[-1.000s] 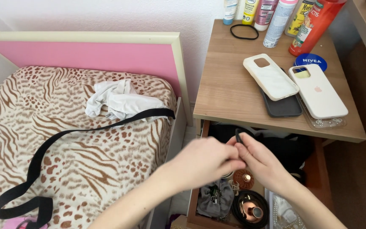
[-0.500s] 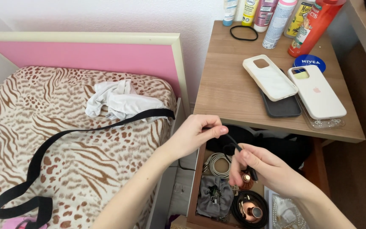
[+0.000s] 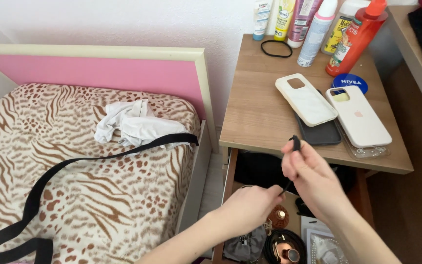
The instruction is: Organizing various personal items from a bed and nightstand into a drawer.
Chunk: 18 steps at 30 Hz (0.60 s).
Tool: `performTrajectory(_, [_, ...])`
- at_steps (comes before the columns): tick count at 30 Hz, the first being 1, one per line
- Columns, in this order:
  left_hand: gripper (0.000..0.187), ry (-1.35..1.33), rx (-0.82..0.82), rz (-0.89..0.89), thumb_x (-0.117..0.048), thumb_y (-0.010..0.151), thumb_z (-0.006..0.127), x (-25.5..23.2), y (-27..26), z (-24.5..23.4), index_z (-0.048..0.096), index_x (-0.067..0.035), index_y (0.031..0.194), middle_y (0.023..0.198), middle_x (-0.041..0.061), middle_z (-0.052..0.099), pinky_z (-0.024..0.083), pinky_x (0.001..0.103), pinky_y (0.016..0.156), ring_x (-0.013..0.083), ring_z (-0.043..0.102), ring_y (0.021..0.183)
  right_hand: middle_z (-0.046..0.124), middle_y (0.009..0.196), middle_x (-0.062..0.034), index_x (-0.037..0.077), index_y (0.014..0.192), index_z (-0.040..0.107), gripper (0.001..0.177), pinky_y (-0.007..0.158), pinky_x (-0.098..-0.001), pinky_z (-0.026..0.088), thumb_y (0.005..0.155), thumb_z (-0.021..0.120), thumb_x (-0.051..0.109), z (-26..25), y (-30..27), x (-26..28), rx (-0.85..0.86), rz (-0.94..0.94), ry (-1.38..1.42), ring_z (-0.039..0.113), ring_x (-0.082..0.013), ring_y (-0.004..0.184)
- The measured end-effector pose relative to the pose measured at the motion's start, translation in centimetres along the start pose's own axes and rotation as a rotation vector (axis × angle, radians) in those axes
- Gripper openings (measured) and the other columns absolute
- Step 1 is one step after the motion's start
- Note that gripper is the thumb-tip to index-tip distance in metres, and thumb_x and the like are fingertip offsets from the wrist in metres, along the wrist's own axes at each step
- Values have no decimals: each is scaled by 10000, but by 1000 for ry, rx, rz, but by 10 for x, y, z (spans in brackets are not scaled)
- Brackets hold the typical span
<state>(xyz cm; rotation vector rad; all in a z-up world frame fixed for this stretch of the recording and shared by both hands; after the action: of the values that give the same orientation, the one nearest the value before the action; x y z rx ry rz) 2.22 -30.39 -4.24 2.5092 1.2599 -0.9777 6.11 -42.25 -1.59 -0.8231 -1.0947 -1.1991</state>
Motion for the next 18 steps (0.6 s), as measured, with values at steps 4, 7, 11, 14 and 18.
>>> performTrajectory(4, [304,80,-10,78,-277,1090,468,-14,-11,-30,578,-24,962,864,231,693,492,623,599,522,659,775,635,752,-65,73,1059,572,156,726,-292,481,1056,475,195,6,-3,-2,147,-76,-374,585,-154,720])
performTrajectory(7, [289,182,84,110,-325,1059,506,-20,-22,-54,620,-72,1140,893,223,714,514,594,660,496,672,815,692,824,-68,57,987,620,222,763,-305,499,1053,496,229,5,-9,-16,194,65,-357,609,-156,761])
performTrajectory(11, [267,101,14,176,-353,1030,547,-27,-28,-82,704,-151,955,907,56,768,507,477,686,363,712,830,621,816,-28,53,1010,644,207,716,-279,482,1032,548,235,8,-16,-31,256,110,-402,576,-109,767])
performTrajectory(14, [277,58,-53,169,-373,1015,586,-24,-27,-106,694,-187,842,779,-2,719,480,382,653,241,659,715,513,665,-40,21,979,684,306,573,-277,382,1041,528,276,15,-26,-36,310,199,-312,470,-128,608])
performTrajectory(18, [262,-169,-196,118,-347,984,680,7,-17,-126,688,-156,805,650,-53,623,421,280,613,94,501,609,305,576,-9,0,876,675,497,595,-302,294,1085,421,372,32,-36,-19,344,365,-184,297,-156,549])
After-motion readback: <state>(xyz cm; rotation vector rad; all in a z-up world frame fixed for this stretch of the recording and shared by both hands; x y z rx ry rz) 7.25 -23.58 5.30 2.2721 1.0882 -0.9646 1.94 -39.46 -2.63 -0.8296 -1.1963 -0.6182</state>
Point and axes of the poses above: each hand's wrist, its own y-axis towards the middle knuckle, its own z-axis out of the palm, x = y × z, the point moved 7 cm from there along y, towards the middle knuckle
